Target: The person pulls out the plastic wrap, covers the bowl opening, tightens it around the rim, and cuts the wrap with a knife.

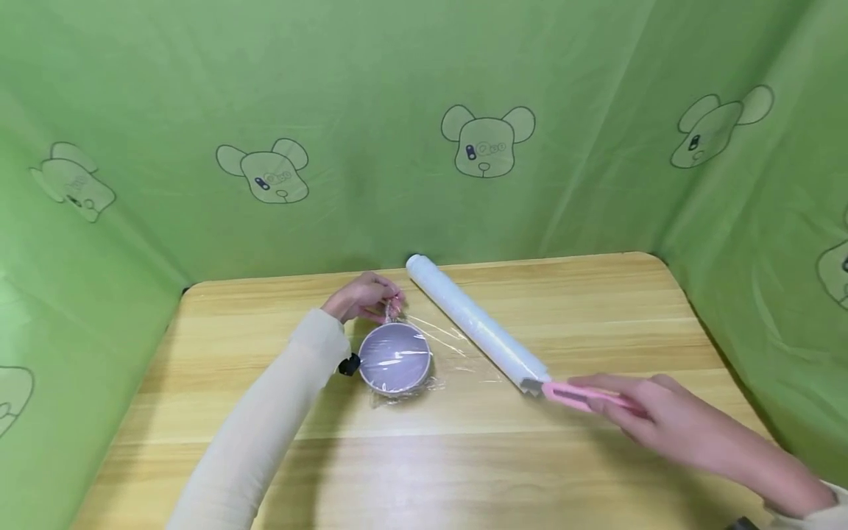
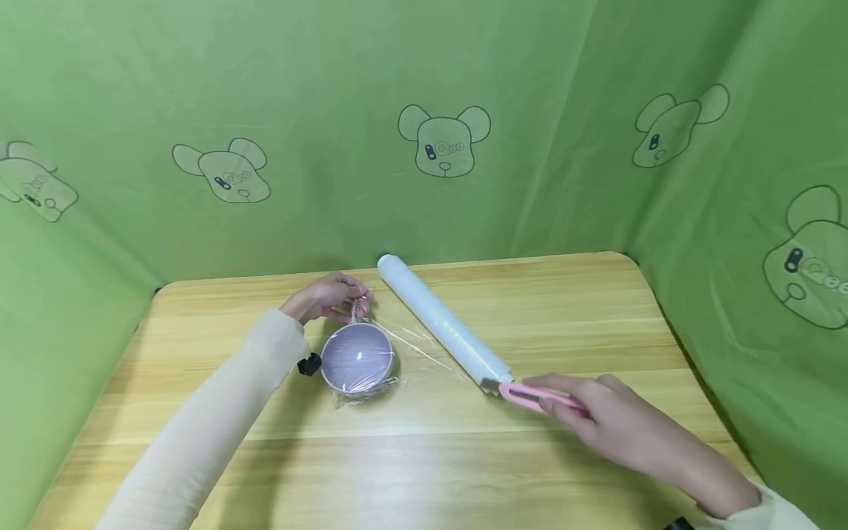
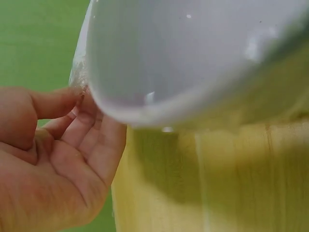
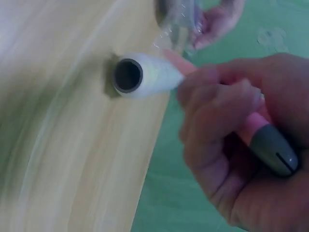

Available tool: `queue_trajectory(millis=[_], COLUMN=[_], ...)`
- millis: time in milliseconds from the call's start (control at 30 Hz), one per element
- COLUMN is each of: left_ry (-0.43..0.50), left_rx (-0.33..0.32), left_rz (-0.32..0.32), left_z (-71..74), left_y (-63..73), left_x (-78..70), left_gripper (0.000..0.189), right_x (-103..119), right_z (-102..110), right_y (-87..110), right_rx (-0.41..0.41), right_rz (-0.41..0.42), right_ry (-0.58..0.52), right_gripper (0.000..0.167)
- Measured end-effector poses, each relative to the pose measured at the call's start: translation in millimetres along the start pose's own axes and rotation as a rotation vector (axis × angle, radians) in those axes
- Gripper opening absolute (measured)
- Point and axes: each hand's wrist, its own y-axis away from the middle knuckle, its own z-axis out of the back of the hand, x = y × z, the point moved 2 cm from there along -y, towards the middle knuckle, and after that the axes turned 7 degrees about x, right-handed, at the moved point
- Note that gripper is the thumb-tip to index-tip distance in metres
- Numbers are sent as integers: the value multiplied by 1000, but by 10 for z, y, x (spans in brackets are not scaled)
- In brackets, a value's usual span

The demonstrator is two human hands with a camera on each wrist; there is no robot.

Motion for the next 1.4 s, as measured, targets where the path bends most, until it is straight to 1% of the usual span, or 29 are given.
queue_trajectory(millis=[67,133,200,267,333,467,600,700,800,867,900,967,1100,1233,1333,1400], left_ry=[19,36,53,77,118,184,229,222,181,148,132,99,50,14,18,29], left_rx=[9,11,20,24,38,75,105,134,157,151,141,112,66,36,14,0], left_rz=[0,-1,-1,-6,-14,-36,-41,-43,-62,-78,-84,-97,-112,-135,-147,-155], left_z=[6,12,12,12,11,1,-1,-5,-20,-28,-33,-35,-44,-55,-52,-48], left_y=[0,-1,0,2,1,6,0,6,24,39,50,65,104,160,192,206], left_x=[42,98,142,169,179,174,167,151,115,87,73,55,36,30,63,109], left_gripper=[33,36,38,39,41,40,39,45,53,57,57,59,59,57,55,55], right_x=[-33,-69,-114,-158,-193,-236,-244,-237,-233,-232,-231,-231,-236,-249,-260,-276], right_z=[-6,-43,-104,-180,-259,-382,-442,-466,-477,-479,-476,-472,-468,-468,-474,-487], right_y=[-7,-40,-73,-104,-128,-150,-161,-175,-211,-244,-261,-286,-298,-289,-276,-264], right_rx=[-88,-150,-180,-184,-180,-158,-106,-85,-137,-191,-218,-247,-239,-227,-235,-230], right_rz=[-47,-95,-121,-123,-101,-59,-34,-31,-79,-116,-133,-144,-143,-152,-167,-182], right_ry=[-26,-46,-57,-77,-88,-129,-189,-230,-230,-212,-198,-178,-157,-147,-157,-194], right_gripper=[18,10,10,7,4,11,21,24,17,9,5,2,5,11,18,22])
